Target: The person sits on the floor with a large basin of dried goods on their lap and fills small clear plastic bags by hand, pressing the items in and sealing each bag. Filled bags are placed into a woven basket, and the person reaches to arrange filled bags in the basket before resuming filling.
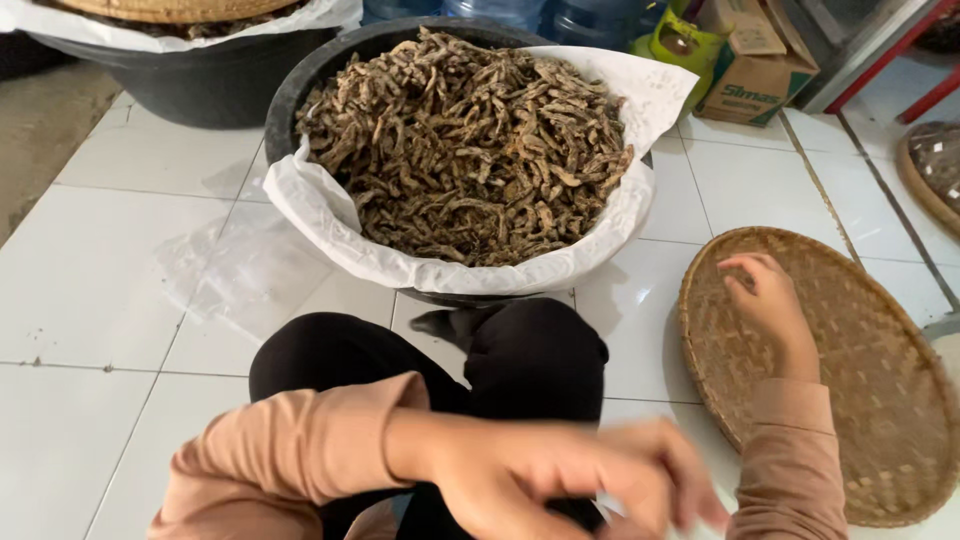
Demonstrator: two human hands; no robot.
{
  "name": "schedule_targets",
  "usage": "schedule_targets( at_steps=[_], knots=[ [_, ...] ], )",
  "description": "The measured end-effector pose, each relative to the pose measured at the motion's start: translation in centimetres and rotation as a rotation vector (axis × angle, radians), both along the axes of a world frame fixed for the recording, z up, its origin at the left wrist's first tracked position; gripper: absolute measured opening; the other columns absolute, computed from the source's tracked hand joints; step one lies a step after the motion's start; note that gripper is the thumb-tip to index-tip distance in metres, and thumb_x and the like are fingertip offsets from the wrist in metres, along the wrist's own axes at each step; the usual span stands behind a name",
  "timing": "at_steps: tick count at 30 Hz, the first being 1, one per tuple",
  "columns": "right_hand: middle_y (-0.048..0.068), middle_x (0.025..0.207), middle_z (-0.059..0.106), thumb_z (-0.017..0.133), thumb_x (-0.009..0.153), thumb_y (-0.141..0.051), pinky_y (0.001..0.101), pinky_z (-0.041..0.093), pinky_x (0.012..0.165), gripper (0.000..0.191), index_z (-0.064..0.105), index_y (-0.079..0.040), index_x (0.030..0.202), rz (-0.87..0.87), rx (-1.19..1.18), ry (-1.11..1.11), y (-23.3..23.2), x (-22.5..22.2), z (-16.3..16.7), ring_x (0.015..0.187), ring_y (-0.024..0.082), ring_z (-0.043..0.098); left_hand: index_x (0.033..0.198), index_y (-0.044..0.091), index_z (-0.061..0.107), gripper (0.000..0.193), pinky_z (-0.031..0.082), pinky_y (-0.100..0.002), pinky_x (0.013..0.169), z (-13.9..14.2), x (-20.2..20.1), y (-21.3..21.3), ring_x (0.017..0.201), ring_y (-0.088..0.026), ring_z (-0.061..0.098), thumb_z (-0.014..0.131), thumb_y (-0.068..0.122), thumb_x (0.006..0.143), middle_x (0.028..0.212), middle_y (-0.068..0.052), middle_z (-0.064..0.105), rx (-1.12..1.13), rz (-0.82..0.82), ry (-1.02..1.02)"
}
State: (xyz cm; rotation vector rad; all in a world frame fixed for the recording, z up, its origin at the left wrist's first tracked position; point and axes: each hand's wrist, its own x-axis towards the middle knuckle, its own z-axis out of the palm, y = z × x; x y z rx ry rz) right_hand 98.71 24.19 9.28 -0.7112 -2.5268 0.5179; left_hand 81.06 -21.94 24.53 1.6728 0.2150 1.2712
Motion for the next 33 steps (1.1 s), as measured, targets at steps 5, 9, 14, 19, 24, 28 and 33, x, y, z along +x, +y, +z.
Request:
schedule_targets(
  at_steps=[5, 9, 14, 19, 24, 28, 33],
  knots=[
    [0.010, 0.129, 0.065, 0.065, 0.097, -0.013, 0.0356, 0.055, 0.089, 0.025, 0.071, -0.009, 0.120, 0.117, -0.024, 0.058, -2.9, -5.6, 5.2, 0.103, 0.024, 0.068, 0.104, 0.005, 0.062, 0.022, 0.041, -0.043, 0.123, -3.1, -10.2, -8.9, 0.130, -0.021, 0.053, 0.054, 0.019, 0.119, 0.131, -0.006, 0.054, 0.130, 1.036, -0.456],
    [0.012, 0.125, 0.066, 0.066, 0.097, -0.014, 0.0369, 0.053, 0.094, 0.024, 0.070, -0.006, 0.119, 0.472, 0.040, 0.052, -9.2, -14.5, 7.1, 0.111, 0.026, 0.066, 0.123, 0.007, 0.062, 0.012, 0.048, -0.027, 0.105, -9.6, -15.4, -18.9, 0.119, -0.011, 0.055, 0.058, 0.005, 0.112, 0.128, -0.001, 0.057, -0.054, 1.882, -0.621],
    [0.018, 0.119, 0.067, 0.066, 0.096, -0.027, 0.0408, 0.054, 0.087, 0.036, 0.064, -0.002, 0.122, 0.766, 0.004, -0.004, -21.4, -24.3, 2.0, 0.105, 0.034, 0.067, 0.122, 0.001, 0.059, 0.015, 0.046, -0.019, 0.088, -22.1, -11.5, -26.9, 0.104, -0.008, 0.052, 0.068, 0.007, 0.111, 0.116, -0.002, 0.056, -0.322, 2.606, -0.631],
    [0.015, 0.077, 0.069, 0.064, 0.101, -0.038, 0.0498, 0.051, 0.065, 0.039, 0.065, -0.005, 0.080, 0.306, 0.158, -0.076, -28.1, -29.0, -3.1, 0.073, 0.038, 0.067, 0.110, 0.003, 0.064, 0.019, 0.046, -0.022, 0.083, -32.3, -11.8, -28.1, 0.098, -0.009, 0.057, 0.062, 0.021, 0.116, 0.104, -0.001, 0.066, -0.507, 2.779, -0.861],
    [0.013, 0.067, 0.065, 0.064, 0.098, -0.029, 0.0475, 0.049, 0.056, 0.032, 0.062, -0.007, 0.076, 0.340, 0.245, 0.129, -28.4, -29.5, -4.2, 0.063, 0.036, 0.064, 0.101, 0.002, 0.063, 0.023, 0.047, -0.027, 0.070, -33.0, -21.1, -24.9, 0.080, -0.013, 0.057, 0.076, 0.020, 0.098, 0.090, -0.004, 0.065, -0.769, 2.864, -0.436],
    [0.012, 0.068, 0.066, 0.065, 0.094, -0.026, 0.0479, 0.049, 0.056, 0.025, 0.064, -0.008, 0.078, 0.312, 0.183, 0.045, -27.5, -29.5, -5.4, 0.064, 0.036, 0.064, 0.104, 0.002, 0.069, 0.023, 0.053, -0.033, 0.072, -30.2, -37.2, -15.5, 0.080, -0.017, 0.071, 0.059, 0.023, 0.108, 0.090, -0.008, 0.072, -0.592, 2.694, -0.133],
    [0.011, 0.068, 0.066, 0.066, 0.090, -0.026, 0.0475, 0.050, 0.056, 0.021, 0.064, -0.009, 0.078, 0.334, 0.240, 0.100, -26.0, -31.3, -7.5, 0.064, 0.036, 0.065, 0.147, -0.003, 0.049, 0.062, 0.046, -0.045, 0.108, -27.7, -55.1, -5.8, 0.131, -0.040, 0.052, 0.068, 0.023, 0.094, 0.142, -0.026, 0.051, -1.039, 2.711, 0.205]
  ],
)
